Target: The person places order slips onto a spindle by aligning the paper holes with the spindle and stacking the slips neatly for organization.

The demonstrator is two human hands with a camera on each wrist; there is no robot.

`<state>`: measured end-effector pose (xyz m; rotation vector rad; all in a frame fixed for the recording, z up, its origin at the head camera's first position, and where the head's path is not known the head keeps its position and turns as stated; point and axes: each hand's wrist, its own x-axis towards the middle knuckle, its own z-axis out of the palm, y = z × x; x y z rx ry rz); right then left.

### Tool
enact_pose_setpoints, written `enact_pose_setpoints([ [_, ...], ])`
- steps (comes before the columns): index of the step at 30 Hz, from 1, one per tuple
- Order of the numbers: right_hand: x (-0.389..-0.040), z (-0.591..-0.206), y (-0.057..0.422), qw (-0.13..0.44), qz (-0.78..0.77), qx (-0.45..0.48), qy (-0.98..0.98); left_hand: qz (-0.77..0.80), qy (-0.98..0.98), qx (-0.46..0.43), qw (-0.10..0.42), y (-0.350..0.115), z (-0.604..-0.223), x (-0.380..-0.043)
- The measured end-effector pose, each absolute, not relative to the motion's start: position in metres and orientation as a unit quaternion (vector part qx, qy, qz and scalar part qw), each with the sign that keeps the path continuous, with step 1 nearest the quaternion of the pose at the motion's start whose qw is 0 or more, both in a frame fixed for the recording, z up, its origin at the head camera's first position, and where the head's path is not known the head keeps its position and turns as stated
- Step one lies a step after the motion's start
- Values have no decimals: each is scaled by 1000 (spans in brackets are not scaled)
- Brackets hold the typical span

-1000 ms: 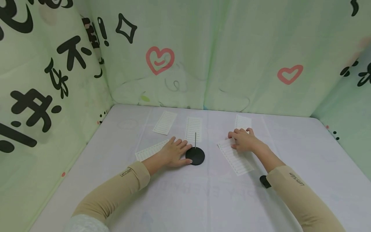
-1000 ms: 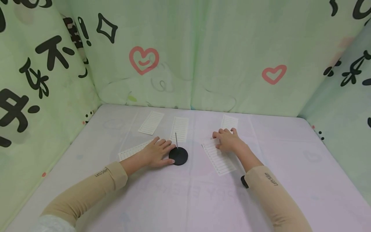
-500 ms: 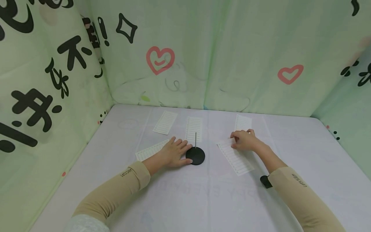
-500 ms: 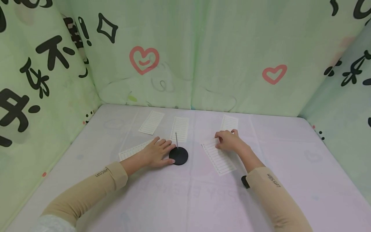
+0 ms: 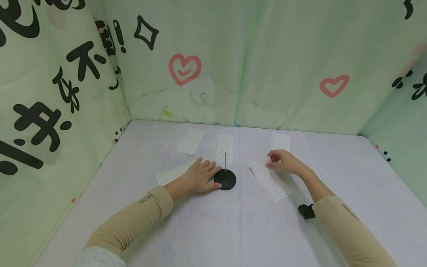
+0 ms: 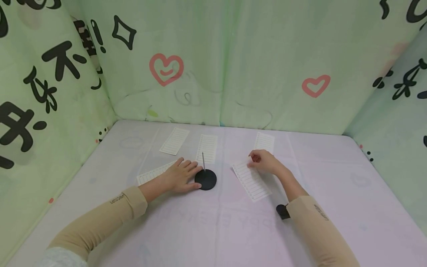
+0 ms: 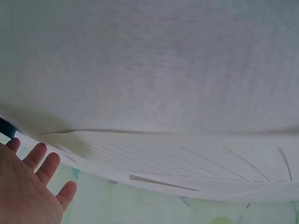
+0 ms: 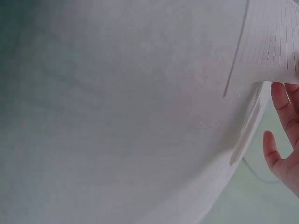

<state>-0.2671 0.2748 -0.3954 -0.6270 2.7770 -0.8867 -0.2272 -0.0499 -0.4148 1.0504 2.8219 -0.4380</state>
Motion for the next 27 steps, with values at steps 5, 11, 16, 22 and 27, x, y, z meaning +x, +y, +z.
enact_pose_setpoints([
  [5,-264,-394,278,95,-360,-170,913,-146,926,345,53,-50,-415,-227],
  [11,-257,-385,276,134,-412,-104,895,-136,926,347,54,-50,-414,-228],
  [16,-253,-376,274,162,-454,-68,873,-124,928,346,60,-49,-415,-229],
  [22,-249,-364,269,179,-497,-66,847,-85,932,342,80,-51,-414,-233],
  [27,-244,-355,262,181,-518,-61,834,23,937,333,99,-57,-406,-237],
])
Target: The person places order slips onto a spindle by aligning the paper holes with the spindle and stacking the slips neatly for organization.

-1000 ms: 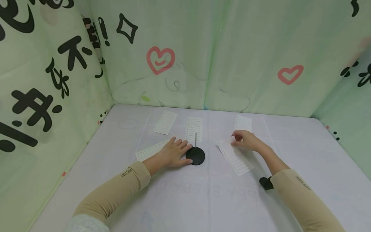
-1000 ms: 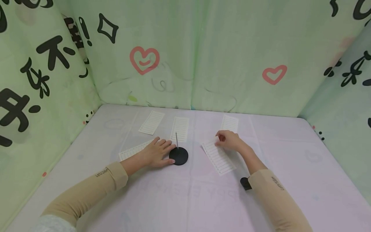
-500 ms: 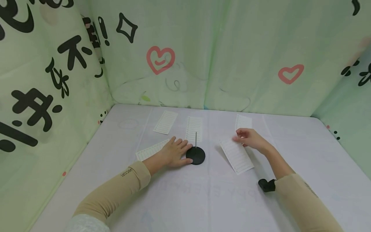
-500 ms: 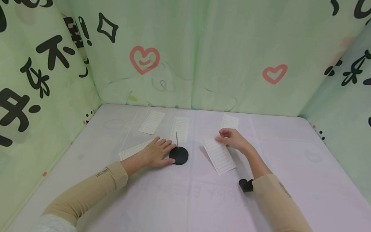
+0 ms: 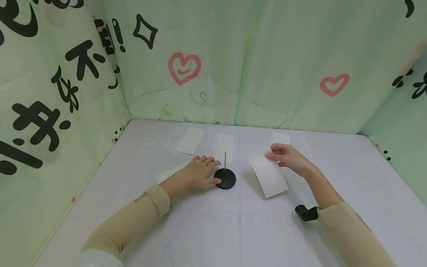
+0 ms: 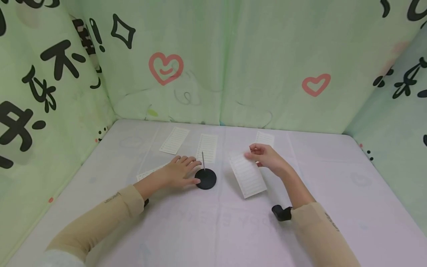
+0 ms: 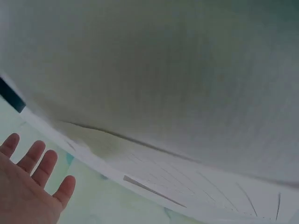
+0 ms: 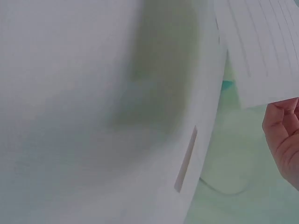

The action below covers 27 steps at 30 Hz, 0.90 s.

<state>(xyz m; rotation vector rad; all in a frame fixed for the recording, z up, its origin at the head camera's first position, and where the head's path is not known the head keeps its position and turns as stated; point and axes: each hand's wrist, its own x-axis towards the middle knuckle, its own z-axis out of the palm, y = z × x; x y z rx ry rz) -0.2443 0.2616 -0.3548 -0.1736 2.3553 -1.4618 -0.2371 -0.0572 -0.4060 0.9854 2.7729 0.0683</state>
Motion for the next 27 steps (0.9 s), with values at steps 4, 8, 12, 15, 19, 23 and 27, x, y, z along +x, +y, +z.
enact_pose_setpoints([
  [4,-242,-349,255,183,-537,-65,821,203,919,317,115,-63,-394,-238],
  [8,-237,-342,246,186,-551,-79,809,403,860,295,105,-65,-378,-233],
  [12,-233,-335,235,191,-556,-96,804,517,813,261,49,-63,-365,-223],
  [15,-231,-333,227,194,-554,-108,802,562,796,222,12,-59,-358,-214],
  [19,-229,-332,216,197,-552,-130,800,601,778,181,16,-53,-353,-205],
  [23,-228,-333,207,203,-548,-145,798,620,765,172,39,-47,-351,-198],
  [27,-227,-335,200,212,-545,-155,796,618,767,166,51,-43,-350,-194],
])
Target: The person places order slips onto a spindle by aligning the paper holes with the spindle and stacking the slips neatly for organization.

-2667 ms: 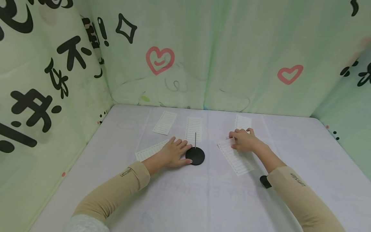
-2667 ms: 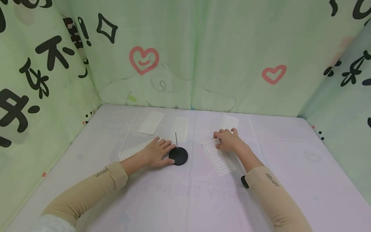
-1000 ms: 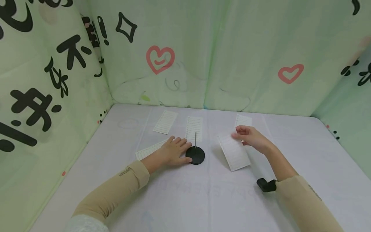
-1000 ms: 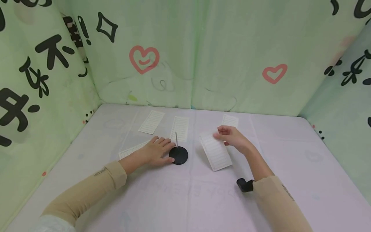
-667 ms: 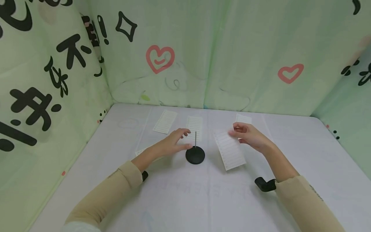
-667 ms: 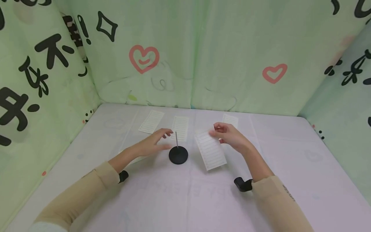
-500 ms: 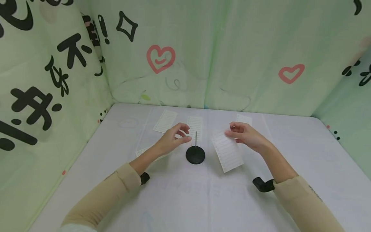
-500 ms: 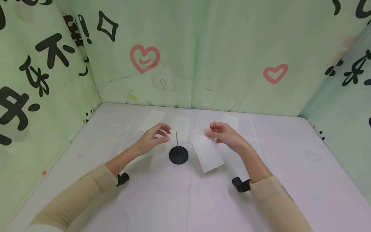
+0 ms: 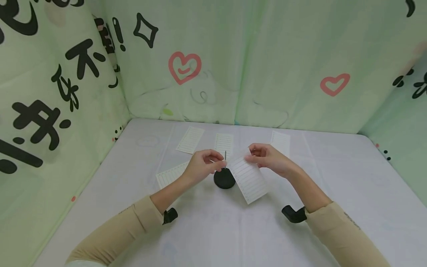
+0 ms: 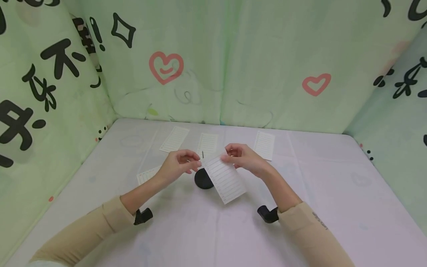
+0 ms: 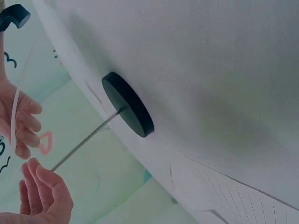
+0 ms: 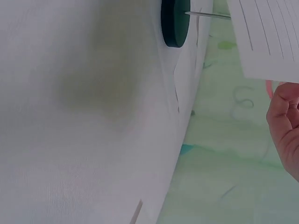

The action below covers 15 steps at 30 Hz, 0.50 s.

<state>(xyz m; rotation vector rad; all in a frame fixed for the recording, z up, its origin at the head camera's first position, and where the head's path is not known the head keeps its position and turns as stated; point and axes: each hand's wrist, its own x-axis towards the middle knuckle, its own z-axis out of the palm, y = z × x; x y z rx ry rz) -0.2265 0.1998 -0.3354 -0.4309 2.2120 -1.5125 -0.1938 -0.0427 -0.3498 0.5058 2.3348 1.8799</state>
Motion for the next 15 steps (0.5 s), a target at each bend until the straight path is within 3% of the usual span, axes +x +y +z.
enact_pose_setpoints([
  [15,-223,-340,194,223,-543,-175,790,596,784,170,41,-35,-350,-193],
])
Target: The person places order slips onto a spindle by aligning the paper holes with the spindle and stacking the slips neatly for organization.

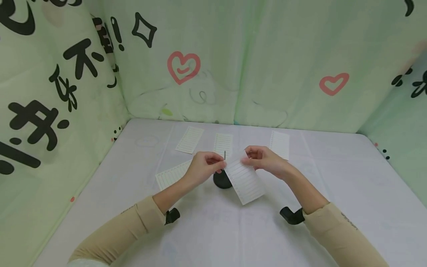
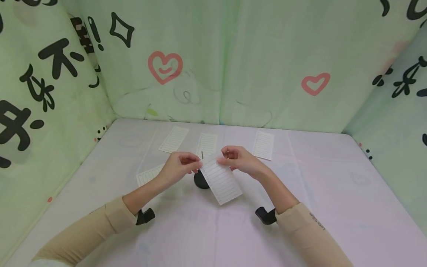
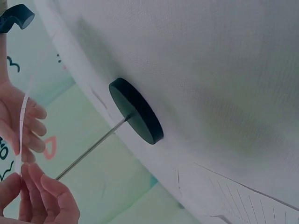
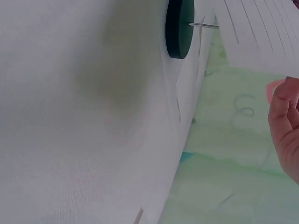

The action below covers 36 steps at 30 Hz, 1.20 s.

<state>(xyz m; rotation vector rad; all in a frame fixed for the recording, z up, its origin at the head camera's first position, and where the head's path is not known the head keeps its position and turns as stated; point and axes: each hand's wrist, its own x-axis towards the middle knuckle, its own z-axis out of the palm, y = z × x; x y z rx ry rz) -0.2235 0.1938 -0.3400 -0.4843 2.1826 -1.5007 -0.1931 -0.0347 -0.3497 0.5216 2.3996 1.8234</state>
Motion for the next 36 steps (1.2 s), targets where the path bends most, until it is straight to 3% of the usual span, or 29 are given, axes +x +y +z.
enact_pose_setpoints([
  [11,-206,-348,208,222,-534,-159,800,600,786,148,21,-41,-341,-205],
  [24,-192,-350,219,177,-535,-109,819,608,784,67,100,-40,-328,-220],
  [36,-194,-356,217,233,-594,-71,767,617,774,54,133,-36,-332,-225],
])
